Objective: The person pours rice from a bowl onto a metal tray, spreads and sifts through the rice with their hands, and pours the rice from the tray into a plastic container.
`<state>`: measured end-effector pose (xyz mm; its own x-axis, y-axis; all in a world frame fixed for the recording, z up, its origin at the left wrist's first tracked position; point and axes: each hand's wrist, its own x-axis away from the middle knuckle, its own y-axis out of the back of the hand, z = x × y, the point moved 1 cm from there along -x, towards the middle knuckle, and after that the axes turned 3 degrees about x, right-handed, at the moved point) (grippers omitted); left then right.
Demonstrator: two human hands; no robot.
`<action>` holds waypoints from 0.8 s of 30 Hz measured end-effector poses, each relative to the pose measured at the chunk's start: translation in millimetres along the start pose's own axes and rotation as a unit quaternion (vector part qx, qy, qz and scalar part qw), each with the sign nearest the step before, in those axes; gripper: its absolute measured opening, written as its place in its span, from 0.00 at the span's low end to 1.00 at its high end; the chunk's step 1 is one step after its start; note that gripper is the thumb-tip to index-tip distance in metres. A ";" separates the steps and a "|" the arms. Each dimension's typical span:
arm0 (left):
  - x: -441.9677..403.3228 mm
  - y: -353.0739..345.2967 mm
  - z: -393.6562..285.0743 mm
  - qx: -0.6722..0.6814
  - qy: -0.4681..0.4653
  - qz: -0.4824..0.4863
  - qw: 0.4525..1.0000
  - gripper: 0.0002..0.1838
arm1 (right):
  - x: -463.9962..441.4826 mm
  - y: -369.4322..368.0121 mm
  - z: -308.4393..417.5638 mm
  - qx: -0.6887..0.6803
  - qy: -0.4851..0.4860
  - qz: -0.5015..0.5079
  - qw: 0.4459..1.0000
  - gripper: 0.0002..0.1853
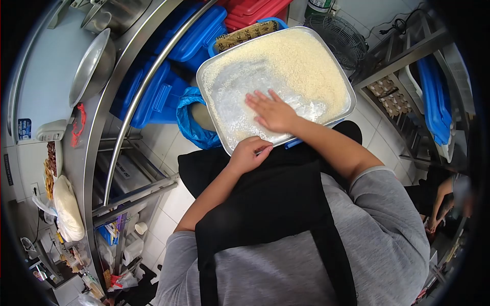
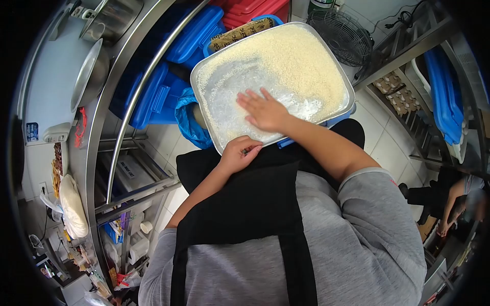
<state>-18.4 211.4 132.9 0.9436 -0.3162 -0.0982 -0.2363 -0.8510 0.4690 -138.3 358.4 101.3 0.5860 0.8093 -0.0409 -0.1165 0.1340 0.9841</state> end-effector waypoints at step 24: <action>-158.7 68.5 94.4 -0.394 0.126 -0.099 0.905 0.43 | 24.6 11.0 -14.8 -0.053 0.075 0.021 0.996 0.32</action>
<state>-206.1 163.7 97.8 0.9957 -0.0004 -0.0921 0.0881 -0.2867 0.9540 -137.0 388.3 108.6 0.4532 0.8907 -0.0340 -0.2273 0.1524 0.9618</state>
